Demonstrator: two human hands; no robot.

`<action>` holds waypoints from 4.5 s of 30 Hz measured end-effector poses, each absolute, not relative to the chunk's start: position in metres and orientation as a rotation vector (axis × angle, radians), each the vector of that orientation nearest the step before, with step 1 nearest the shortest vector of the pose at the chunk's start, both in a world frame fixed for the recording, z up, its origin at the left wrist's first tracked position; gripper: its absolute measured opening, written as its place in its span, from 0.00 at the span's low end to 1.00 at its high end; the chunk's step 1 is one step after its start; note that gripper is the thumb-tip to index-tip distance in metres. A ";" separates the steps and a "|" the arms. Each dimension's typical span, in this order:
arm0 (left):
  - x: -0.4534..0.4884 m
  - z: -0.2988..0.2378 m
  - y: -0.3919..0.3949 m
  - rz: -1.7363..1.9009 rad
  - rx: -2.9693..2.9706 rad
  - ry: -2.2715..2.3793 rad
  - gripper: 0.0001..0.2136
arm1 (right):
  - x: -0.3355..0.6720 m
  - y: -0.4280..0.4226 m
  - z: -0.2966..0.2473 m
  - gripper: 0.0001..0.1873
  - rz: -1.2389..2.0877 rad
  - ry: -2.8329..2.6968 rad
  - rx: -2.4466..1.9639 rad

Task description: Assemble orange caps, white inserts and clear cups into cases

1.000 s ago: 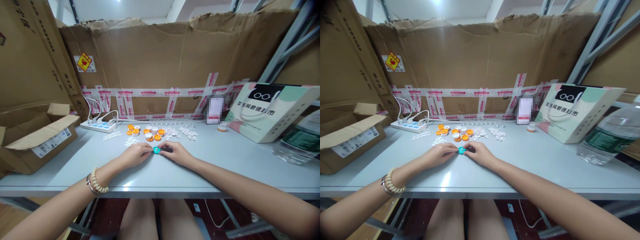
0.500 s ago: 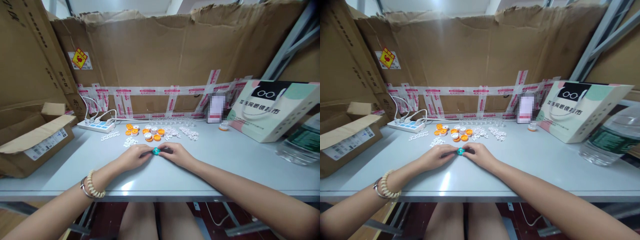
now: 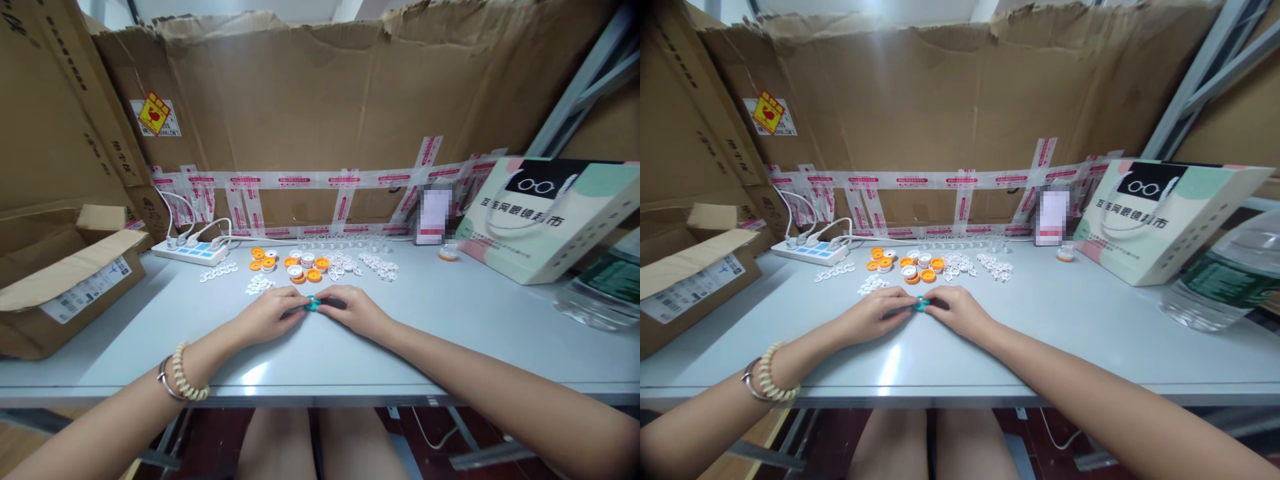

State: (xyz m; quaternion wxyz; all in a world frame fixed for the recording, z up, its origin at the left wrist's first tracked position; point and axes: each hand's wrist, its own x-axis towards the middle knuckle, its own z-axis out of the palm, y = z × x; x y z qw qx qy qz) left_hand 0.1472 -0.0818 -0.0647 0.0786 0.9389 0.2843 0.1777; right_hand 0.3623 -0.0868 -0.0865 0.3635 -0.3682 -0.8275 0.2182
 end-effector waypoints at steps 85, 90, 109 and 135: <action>0.156 -0.061 -0.061 0.645 2.945 0.762 0.07 | 0.357 -0.068 -0.084 0.13 0.727 -2.188 -1.076; 0.153 -0.066 -0.059 0.642 3.060 0.719 0.08 | 0.358 -0.067 -0.085 0.12 0.722 -2.192 -1.074; 0.148 -0.064 -0.067 0.592 3.014 0.735 0.09 | 0.358 -0.067 -0.084 0.11 0.742 -2.188 -1.100; 0.119 -0.048 -0.029 0.328 2.811 1.467 0.10 | 0.356 -0.071 -0.078 0.18 0.715 -2.182 -1.144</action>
